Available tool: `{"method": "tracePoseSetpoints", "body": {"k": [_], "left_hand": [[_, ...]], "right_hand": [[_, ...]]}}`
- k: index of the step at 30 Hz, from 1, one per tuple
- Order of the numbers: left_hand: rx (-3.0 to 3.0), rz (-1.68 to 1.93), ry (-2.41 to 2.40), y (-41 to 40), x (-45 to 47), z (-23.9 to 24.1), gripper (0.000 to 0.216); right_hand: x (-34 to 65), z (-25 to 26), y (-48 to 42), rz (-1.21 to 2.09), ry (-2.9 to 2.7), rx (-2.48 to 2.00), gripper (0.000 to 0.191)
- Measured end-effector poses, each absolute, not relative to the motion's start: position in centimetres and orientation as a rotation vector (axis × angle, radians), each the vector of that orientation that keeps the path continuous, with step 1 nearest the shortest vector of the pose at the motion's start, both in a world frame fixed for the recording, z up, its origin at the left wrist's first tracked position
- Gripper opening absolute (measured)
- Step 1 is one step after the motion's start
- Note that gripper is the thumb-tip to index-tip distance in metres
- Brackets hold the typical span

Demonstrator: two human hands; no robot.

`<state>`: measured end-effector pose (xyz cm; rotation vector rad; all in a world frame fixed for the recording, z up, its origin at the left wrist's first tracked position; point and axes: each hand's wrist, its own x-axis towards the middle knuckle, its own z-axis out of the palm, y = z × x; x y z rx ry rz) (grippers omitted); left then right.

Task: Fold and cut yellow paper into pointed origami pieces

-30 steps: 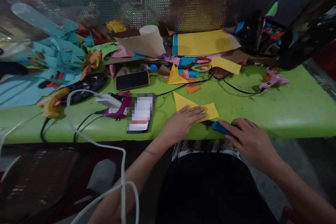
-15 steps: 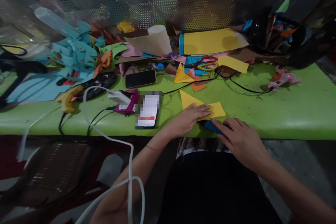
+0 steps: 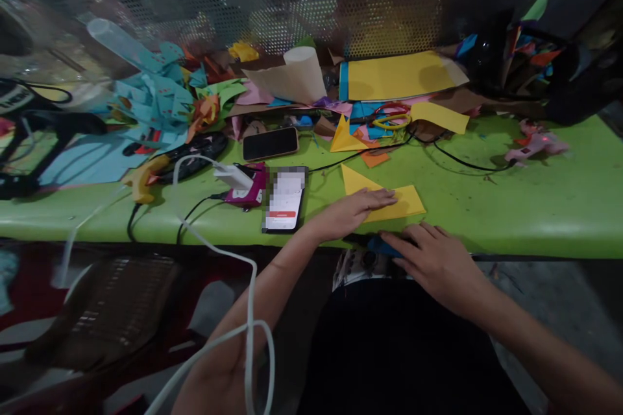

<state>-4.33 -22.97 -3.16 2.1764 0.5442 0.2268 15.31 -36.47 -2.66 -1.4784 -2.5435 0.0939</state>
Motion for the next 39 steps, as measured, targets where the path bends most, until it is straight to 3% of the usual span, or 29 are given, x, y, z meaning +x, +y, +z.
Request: {"method": "tracePoseSetpoints", "body": {"k": [8,13,16,24,27,32,36,39], "left_hand": [[2.164,0.571,0.723,-23.4,-4.9,-2.9,0.038],[2.480,0.327,1.109,-24.2,-5.2,-2.3,0.067],[2.520,0.231,1.136,-24.4,-4.9,-2.0,0.066],[2.359,0.148,1.208,-24.3,-4.3,-1.6,0.060],[2.333,0.197,1.195,-24.4,-4.3,-1.8,0.048],[2.346,0.375,1.110,-24.3,-4.6,-2.5,0.049],[2.353,0.440,1.079,-23.8,-4.8,-2.5,0.050],[2.386,0.459,1.074,-23.2,-4.8,-2.4,0.040]], "right_hand": [[20.5,0.0,-36.8,0.512,-2.340,-1.453,0.040],[23.8,2.3,-30.3,0.159,-2.192,-1.598,0.042],[24.5,2.5,-23.4,-0.037,-2.182,-1.653,0.044],[22.1,1.3,-10.0,-0.133,-2.091,-1.953,0.043],[21.1,1.5,-11.4,-0.079,-2.133,-1.823,0.045],[19.9,1.5,-19.8,0.475,-2.437,-1.380,0.029],[19.8,0.1,-24.4,0.459,-2.599,-1.342,0.044],[20.0,-0.9,-24.9,0.480,-2.595,-1.361,0.029]]}}
